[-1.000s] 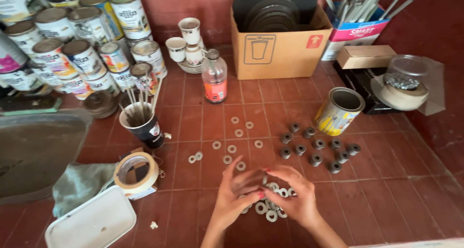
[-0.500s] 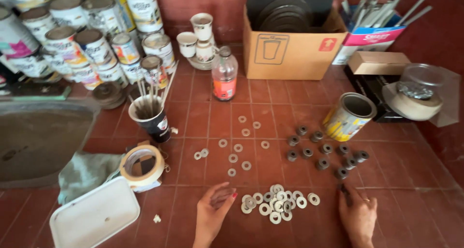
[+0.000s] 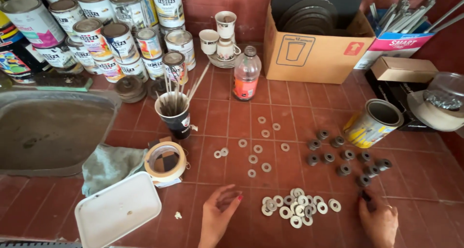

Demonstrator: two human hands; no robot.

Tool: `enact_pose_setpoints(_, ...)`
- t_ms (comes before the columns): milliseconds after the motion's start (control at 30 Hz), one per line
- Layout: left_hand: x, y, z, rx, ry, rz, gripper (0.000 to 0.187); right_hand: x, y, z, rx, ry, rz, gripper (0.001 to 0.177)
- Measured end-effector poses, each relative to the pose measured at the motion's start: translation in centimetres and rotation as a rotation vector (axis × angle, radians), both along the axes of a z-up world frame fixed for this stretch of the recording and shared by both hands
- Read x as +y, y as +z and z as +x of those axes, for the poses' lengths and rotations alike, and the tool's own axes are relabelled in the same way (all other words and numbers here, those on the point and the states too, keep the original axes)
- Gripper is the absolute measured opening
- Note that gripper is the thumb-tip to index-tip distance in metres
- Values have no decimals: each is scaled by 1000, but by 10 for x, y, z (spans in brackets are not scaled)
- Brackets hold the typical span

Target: Sorting and arranging metal washers and cylinders on a tiled workbench

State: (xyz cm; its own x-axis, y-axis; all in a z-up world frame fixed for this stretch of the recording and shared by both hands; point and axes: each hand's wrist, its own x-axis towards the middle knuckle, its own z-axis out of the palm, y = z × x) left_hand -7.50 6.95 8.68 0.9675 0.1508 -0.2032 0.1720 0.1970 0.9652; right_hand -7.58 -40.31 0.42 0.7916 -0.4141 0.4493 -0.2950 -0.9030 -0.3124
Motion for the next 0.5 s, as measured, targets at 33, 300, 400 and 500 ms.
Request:
enact_pose_setpoints(33,5,1,2,-14,-4,0,36,-3,-4,2,-41,35,-55,36)
enact_pose_setpoints(300,37,12,24,-33,-54,24,35,114,24,57,-174,248,1,33)
enact_pose_setpoints(400,37,23,31,-14,-112,11,35,183,37,83,-1,378,111,34)
enact_pose_setpoints(500,35,22,38,-3,-155,-15,35,231,51,95,119,461,149,38)
